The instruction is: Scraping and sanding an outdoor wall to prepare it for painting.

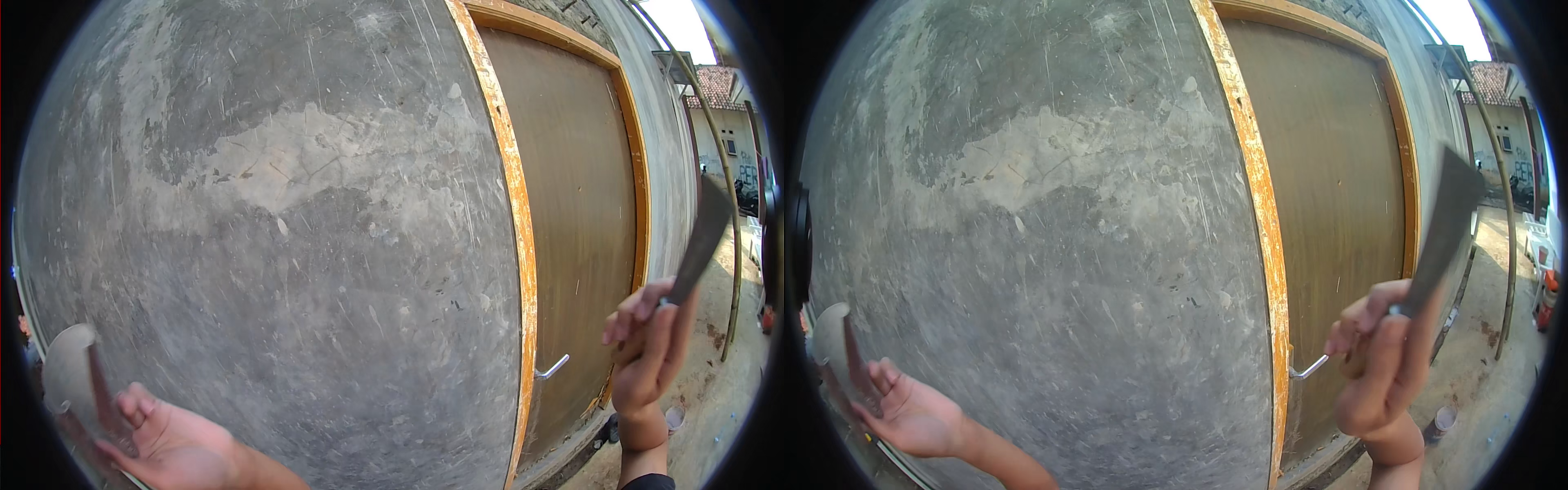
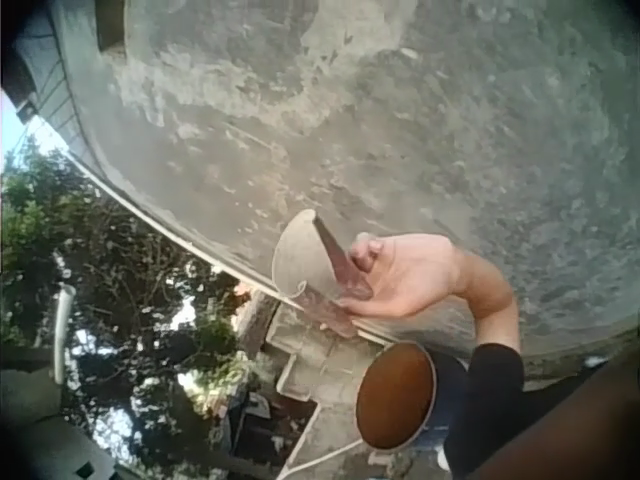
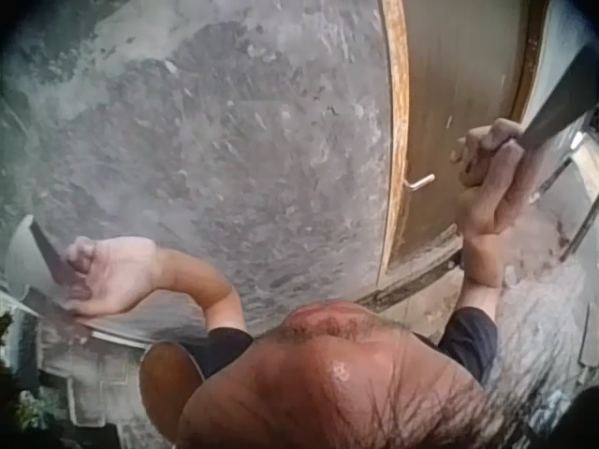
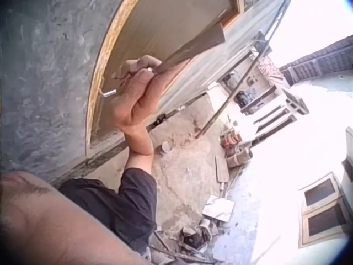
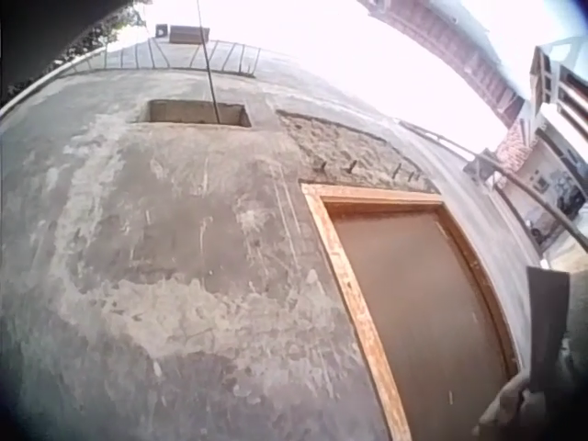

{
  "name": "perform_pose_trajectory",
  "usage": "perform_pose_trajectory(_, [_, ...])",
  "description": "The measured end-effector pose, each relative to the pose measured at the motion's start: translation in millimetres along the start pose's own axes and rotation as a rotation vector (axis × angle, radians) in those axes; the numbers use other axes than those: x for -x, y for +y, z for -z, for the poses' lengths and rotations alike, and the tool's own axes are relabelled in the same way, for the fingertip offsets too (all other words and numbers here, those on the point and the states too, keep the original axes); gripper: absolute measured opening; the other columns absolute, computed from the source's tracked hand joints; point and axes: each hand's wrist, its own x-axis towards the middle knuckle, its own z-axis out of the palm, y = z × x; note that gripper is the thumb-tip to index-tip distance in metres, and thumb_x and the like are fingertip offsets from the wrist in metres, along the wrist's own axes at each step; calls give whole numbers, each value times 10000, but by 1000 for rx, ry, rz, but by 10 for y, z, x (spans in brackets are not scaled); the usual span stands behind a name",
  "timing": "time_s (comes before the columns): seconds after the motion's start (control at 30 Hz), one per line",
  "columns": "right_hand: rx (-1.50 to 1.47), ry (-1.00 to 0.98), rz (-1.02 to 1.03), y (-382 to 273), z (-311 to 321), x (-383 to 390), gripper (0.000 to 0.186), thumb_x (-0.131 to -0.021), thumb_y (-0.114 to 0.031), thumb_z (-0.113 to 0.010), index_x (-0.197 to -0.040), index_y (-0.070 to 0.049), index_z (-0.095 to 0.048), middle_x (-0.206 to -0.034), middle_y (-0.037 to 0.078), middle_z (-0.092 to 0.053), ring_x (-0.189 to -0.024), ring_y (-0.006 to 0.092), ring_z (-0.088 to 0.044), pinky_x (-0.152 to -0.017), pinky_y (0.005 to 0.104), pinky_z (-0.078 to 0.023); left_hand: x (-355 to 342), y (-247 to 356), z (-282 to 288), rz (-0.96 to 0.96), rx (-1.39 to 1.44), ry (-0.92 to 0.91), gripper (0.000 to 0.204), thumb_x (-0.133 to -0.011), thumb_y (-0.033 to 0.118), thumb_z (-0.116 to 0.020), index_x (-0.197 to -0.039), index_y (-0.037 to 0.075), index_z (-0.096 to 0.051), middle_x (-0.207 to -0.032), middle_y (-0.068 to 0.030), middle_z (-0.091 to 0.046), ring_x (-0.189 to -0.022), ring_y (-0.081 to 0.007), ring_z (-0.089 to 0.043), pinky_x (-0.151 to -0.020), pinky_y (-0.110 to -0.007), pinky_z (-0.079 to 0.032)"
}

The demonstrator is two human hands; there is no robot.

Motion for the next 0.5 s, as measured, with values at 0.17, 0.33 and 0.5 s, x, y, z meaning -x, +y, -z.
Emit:
perform_pose_trajectory(0.17, [610, -657, 97, 1052, -41, -116, 550, -947, 8, -537, -1478, -75, -423, -878, 112, -500, -608, 224, -510, -577, 348, -470, 815, -1271, -703, 525, -288, -603, 219, -981, 68, -351, -1143, 37, -495, -1078, -172, -664, -1051, -280, -657, -933, -367, -484])
perform_pose_trajectory(0.33, [842, -614, 28, 1430, -352, -71, 522, -956, -73, -558, -1455, -198, -471, -850, 115, -505, -651, 288, -549, -569, 406, -467, 912, -1772, -1136, 270, -373, -1059, 257, -887, 9, -424, -1087, 46, -581, -1009, -82, -690, -1199, -320, -574, -1078, -482, -370])
perform_pose_trajectory(0.5, [915, -545, 53, 1502, -553, -164, 565, -939, -68, -567, -1473, -202, -444, -829, 103, -495, -639, 285, -554, -539, 408, -467, 1097, -1973, -1286, 305, -241, -1110, 311, -867, 51, -436, -1130, 42, -600, -1037, -83, -688, -1267, -345, -549, -1134, -533, -305])
